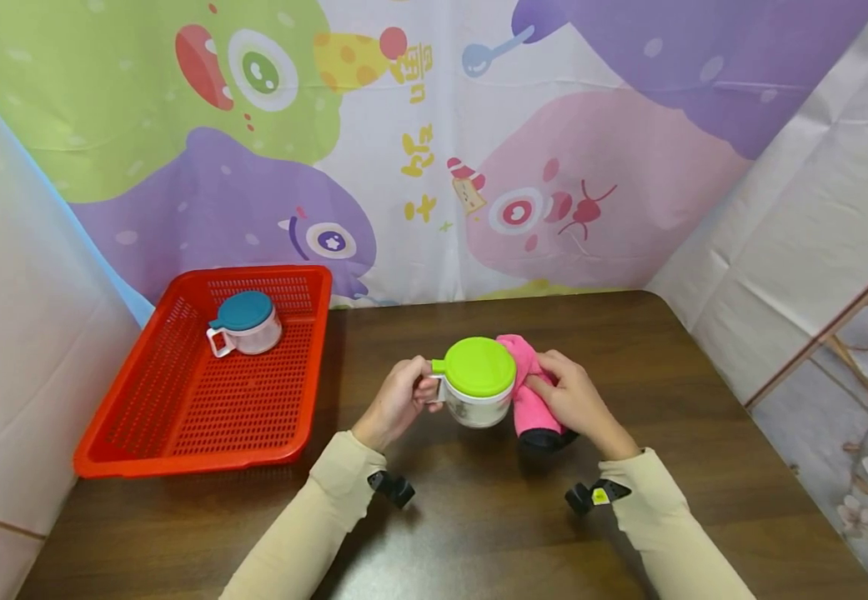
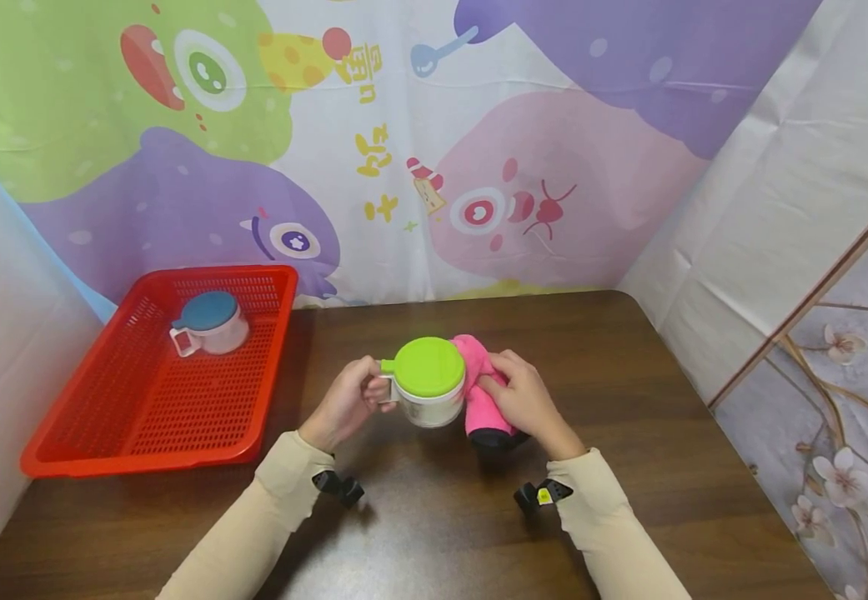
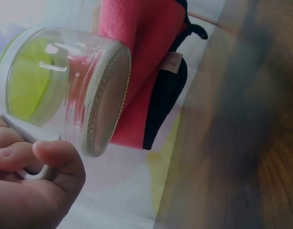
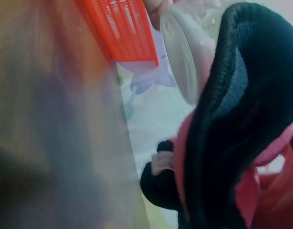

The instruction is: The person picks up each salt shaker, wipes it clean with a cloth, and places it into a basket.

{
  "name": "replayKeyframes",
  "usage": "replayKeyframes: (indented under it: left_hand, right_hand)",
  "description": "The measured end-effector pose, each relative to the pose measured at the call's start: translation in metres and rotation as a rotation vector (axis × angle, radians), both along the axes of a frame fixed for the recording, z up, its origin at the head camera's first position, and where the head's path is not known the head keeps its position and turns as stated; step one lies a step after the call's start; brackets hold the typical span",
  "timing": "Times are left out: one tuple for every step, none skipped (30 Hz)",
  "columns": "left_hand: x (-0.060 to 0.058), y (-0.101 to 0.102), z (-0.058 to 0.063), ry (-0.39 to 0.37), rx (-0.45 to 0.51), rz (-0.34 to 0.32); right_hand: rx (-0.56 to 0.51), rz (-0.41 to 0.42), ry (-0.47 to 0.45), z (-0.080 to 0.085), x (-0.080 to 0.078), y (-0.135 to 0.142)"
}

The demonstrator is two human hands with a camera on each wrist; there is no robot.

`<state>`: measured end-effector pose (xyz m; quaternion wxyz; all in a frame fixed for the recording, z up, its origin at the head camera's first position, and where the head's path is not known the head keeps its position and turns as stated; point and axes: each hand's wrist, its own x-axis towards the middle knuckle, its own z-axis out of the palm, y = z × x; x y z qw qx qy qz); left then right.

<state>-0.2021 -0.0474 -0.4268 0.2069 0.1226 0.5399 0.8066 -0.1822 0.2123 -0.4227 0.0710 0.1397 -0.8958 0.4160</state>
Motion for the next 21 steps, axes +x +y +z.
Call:
replayKeyframes:
  left_hand:
    - [0.0,-0.001,0.0,-0.002,-0.001,-0.003]
    - [0.0,-0.001,0.0,-0.005,-0.003,-0.007]
    - [0.0,-0.002,0.001,-0.005,-0.005,-0.011]
    - [0.0,-0.003,0.001,-0.007,-0.008,-0.014]
    - [0.001,-0.003,0.001,-0.006,-0.012,-0.019]
    - [0.001,-0.004,0.001,-0.006,-0.014,-0.023]
    - [0.001,-0.004,0.001,-0.005,-0.018,-0.028]
    - [0.0,-0.004,0.001,-0.003,-0.022,-0.031]
    - [0.0,-0.004,0.001,0.0,-0.026,-0.034]
    - [0.0,-0.004,0.001,0.001,-0.032,-0.038]
    - [0.0,-0.004,0.0,0.003,-0.037,-0.043]
    - [-0.001,-0.004,-0.001,0.005,-0.045,-0.049]
    - [-0.001,-0.004,-0.001,0.005,-0.049,-0.055]
    - [-0.001,-0.004,-0.002,0.005,-0.051,-0.062]
    - [-0.001,-0.004,-0.002,0.008,-0.055,-0.07]
    - [0.0,-0.004,-0.003,0.007,-0.056,-0.077]
    - [0.0,-0.004,-0.003,0.009,-0.054,-0.083]
    - [0.0,-0.004,-0.003,0.009,-0.049,-0.088]
    - [0.0,-0.004,-0.003,0.008,-0.042,-0.092]
    - [0.0,-0.003,-0.004,0.007,-0.037,-0.094]
    - [0.0,-0.003,-0.004,0.003,-0.032,-0.096]
  right_hand:
    - [0.003,0.02,0.001,0.0,-0.002,0.0]
    - [0.008,0.04,0.002,0.0,-0.004,0.0]
    - [0.012,0.059,0.003,-0.001,-0.007,0.0]
    - [0.015,0.074,0.002,-0.001,-0.009,0.0]
    - [0.019,0.091,0.005,-0.001,-0.011,0.0]
    - [0.018,0.106,0.01,-0.001,-0.013,0.0]
    - [0.019,0.117,0.009,-0.001,-0.014,0.0]
    - [0.019,0.128,0.006,-0.001,-0.016,0.001]
    - [0.018,0.138,0.0,-0.001,-0.017,0.001]
    - [0.019,0.146,-0.007,-0.001,-0.018,0.001]
    - [0.02,0.159,-0.013,-0.002,-0.02,0.002]
    - [0.019,0.164,-0.026,-0.002,-0.02,0.002]
    - [0.023,0.173,-0.035,-0.003,-0.021,0.002]
    - [0.028,0.179,-0.042,-0.003,-0.021,0.002]
    - [0.033,0.187,-0.046,-0.004,-0.022,0.003]
    - [0.038,0.192,-0.049,-0.006,-0.022,0.003]
    - [0.041,0.199,-0.05,-0.007,-0.022,0.003]
    - [0.044,0.201,-0.051,-0.008,-0.022,0.003]
    - [0.049,0.205,-0.049,-0.009,-0.022,0.003]
    - [0.051,0.204,-0.046,-0.01,-0.021,0.003]
    - [0.051,0.205,-0.043,-0.01,-0.02,0.003]
